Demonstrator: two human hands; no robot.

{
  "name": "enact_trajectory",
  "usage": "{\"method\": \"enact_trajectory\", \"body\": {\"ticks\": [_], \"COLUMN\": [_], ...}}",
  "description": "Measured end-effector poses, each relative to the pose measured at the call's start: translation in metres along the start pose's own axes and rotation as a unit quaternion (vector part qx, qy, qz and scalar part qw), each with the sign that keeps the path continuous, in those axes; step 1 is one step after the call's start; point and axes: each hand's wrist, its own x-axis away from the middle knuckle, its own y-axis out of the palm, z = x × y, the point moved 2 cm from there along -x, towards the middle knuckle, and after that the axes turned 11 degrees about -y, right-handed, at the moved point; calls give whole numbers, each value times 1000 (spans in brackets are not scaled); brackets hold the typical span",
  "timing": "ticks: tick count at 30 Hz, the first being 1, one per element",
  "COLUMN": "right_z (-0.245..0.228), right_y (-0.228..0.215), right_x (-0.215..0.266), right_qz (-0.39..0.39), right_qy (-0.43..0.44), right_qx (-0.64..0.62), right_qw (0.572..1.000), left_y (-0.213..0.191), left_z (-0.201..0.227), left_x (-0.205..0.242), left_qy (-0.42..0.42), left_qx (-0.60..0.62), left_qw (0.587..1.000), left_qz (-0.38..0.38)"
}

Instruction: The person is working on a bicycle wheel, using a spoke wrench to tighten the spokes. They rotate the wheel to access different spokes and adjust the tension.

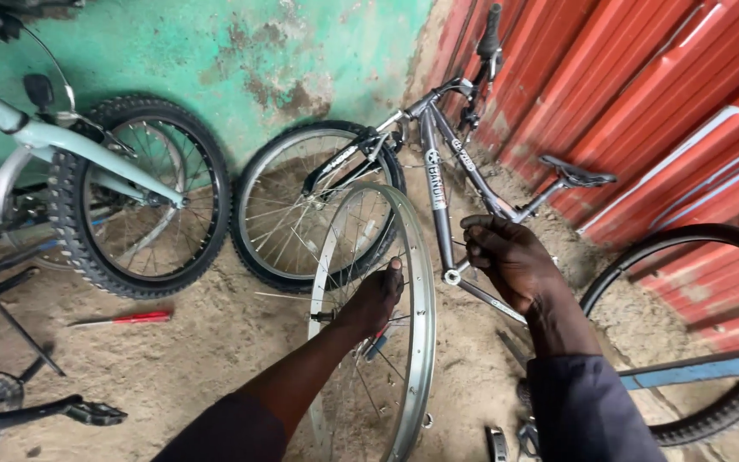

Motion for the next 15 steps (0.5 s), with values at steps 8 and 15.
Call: {"method": "enact_trajectory", "body": {"ticks": [8,15], "right_z": [5,14], "right_y": [14,-3], "right_x": [12,-3], "right_qz": [12,-26], "right_qy": [23,-25], "right_qx": [107,209], "right_qw": [994,977], "left_y": [5,15], "left_z": [34,31], "left_x": [26,33], "left_qy": [29,-5], "left_qx": [-38,-22], "left_qw": [996,995], "left_qz": [-75,-102]}}
